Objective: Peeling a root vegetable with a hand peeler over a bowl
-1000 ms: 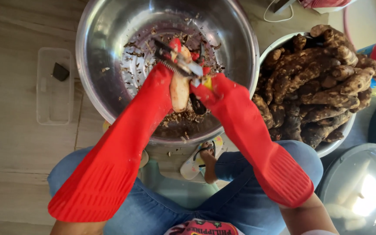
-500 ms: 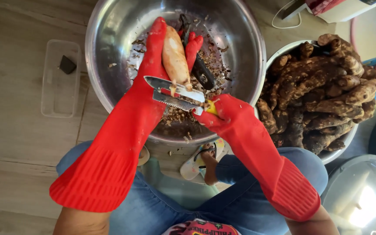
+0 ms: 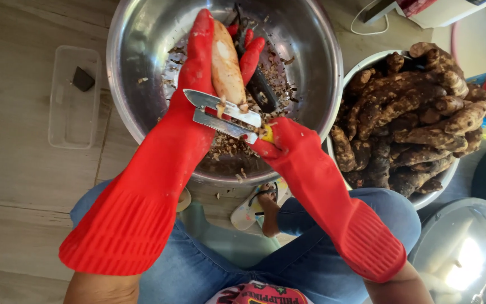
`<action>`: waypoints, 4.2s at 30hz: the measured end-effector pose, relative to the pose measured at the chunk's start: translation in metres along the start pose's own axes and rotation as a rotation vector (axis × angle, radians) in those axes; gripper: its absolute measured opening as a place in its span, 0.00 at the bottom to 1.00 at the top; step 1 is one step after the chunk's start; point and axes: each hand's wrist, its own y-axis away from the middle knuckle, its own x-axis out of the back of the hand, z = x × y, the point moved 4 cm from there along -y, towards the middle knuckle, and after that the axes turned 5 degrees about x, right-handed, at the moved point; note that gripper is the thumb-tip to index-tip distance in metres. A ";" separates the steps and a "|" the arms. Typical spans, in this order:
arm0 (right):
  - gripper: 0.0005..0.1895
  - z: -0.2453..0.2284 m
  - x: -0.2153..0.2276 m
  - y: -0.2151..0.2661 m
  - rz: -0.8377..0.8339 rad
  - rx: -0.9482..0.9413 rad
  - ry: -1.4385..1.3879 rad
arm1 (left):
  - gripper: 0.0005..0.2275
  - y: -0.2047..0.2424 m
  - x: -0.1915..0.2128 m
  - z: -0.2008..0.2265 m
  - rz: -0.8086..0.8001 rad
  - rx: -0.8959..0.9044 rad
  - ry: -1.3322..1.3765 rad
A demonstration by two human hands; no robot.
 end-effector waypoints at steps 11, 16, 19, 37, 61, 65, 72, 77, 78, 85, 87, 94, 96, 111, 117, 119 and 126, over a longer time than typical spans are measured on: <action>0.16 0.023 -0.029 -0.022 0.176 -0.266 -0.096 | 0.62 -0.060 0.035 -0.026 0.026 0.208 0.015; 0.09 0.014 -0.025 -0.018 0.129 -0.400 -0.442 | 0.31 -0.032 0.015 -0.013 -0.060 -0.152 0.133; 0.14 0.028 -0.008 -0.018 0.186 -0.255 -0.533 | 0.29 -0.017 0.000 -0.006 -0.078 -0.153 0.158; 0.20 0.263 -0.192 -0.033 -0.193 -0.723 -0.032 | 0.40 -0.010 0.019 0.005 0.019 0.044 -0.169; 0.22 0.134 -0.065 -0.073 -0.060 -0.275 -1.018 | 0.23 -0.063 0.067 -0.065 0.006 0.128 -0.414; 0.35 0.048 -0.003 -0.058 -0.011 -0.229 -0.666 | 0.22 -0.042 0.029 -0.053 0.045 0.186 -0.256; 0.38 0.080 0.029 -0.073 0.133 -0.226 -0.644 | 0.32 0.019 -0.020 -0.006 0.163 0.149 -0.380; 0.22 0.074 0.009 -0.069 0.184 -0.208 -1.057 | 0.20 -0.028 0.031 -0.007 0.026 -0.021 -0.445; 0.22 0.062 0.003 -0.067 0.178 -0.210 -1.058 | 0.20 -0.034 0.037 -0.018 0.031 -0.024 -0.444; 0.25 0.026 -0.012 -0.062 0.191 -0.136 -1.138 | 0.16 -0.021 0.018 -0.034 -0.047 -0.556 -0.406; 0.23 0.033 -0.014 -0.061 0.218 -0.153 -1.168 | 0.20 -0.019 0.022 -0.035 0.028 -0.552 -0.583; 0.21 0.046 -0.007 -0.063 0.250 -0.244 -1.195 | 0.27 0.004 0.001 -0.012 -0.274 -0.132 -0.649; 0.20 0.054 -0.007 -0.062 0.234 -0.244 -1.196 | 0.30 0.005 -0.004 -0.011 -0.323 -0.097 -0.696; 0.18 0.054 0.008 -0.067 0.284 -0.089 -0.602 | 0.18 -0.088 0.086 -0.059 -0.776 0.198 0.177; 0.19 0.048 -0.009 -0.064 0.348 -0.129 -0.762 | 0.19 -0.054 0.069 -0.065 -0.327 -0.283 -0.270; 0.19 0.048 -0.018 -0.064 0.317 -0.163 -0.839 | 0.18 -0.041 0.047 -0.063 -0.195 -0.504 -0.416; 0.19 0.059 -0.018 -0.071 0.414 -0.157 -0.814 | 0.17 -0.052 0.050 -0.060 -0.216 -0.461 -0.598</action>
